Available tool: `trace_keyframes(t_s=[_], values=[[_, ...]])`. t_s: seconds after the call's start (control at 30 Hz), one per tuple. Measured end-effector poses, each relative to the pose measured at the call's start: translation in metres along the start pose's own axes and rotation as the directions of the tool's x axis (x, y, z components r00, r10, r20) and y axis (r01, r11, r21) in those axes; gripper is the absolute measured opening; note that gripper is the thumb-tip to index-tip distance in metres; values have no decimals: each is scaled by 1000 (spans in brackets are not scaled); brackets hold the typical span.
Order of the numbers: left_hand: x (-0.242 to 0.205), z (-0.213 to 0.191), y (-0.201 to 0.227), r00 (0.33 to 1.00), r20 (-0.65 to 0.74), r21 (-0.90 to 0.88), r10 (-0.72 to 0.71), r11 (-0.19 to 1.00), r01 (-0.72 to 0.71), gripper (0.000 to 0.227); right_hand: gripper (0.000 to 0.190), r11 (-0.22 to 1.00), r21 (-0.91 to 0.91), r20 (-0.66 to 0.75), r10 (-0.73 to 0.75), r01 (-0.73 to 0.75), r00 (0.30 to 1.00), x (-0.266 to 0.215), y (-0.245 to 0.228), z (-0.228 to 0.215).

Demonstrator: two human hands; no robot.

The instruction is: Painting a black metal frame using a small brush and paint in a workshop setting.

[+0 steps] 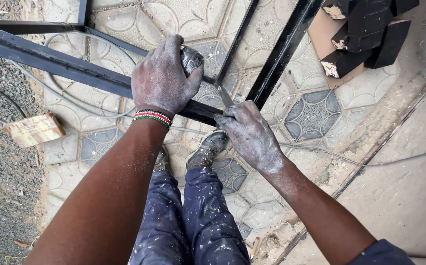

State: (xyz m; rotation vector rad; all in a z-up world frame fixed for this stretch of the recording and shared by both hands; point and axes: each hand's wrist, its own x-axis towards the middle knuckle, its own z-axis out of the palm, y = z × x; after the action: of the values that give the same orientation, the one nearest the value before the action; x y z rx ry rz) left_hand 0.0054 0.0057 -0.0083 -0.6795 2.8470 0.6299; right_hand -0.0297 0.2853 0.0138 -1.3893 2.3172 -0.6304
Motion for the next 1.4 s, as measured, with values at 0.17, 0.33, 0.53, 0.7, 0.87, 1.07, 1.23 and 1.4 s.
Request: trace_keyframes(t_s=[0.17, 0.33, 0.53, 0.7, 0.87, 1.07, 1.23, 1.4], values=[[0, 3, -1, 998, -53, 28, 33, 999, -32, 60, 36, 995, 11, 86, -99, 99, 991, -12, 8, -17], [-1, 1, -1, 998, -54, 9, 39, 999, -38, 57, 39, 999, 24, 108, -27, 24, 994, -30, 14, -22], [0, -1, 2, 999, -34, -1, 17, 1000, -17, 54, 47, 997, -75, 124, -26, 36, 992, -37, 17, -25], [-2, -3, 2, 999, -23, -13, 39, 999, -39, 54, 50, 873, -447, 318, -50, 196, 947, -32, 17, -33], [2, 3, -1, 999, -38, 0, 18, 1000, -18, 59, 39, 789, -123, 540, 562, -602, 627, 6, 2, -77], [1, 2, -2, 1000, -24, -28, 11, 1000, -12, 61, 19, 260, 670, 324, 741, -695, 589, -30, 13, -63], [2, 0, -2, 1000, -2, -42, 8, 999, -8, 59, 29, 266, 480, 428, 761, -836, 488, -8, -18, -77], [3, 0, -2, 1000, -25, -55, 17, 998, -18, 55, 25, 797, 146, 160, 565, -586, 809, -22, -9, -47]])
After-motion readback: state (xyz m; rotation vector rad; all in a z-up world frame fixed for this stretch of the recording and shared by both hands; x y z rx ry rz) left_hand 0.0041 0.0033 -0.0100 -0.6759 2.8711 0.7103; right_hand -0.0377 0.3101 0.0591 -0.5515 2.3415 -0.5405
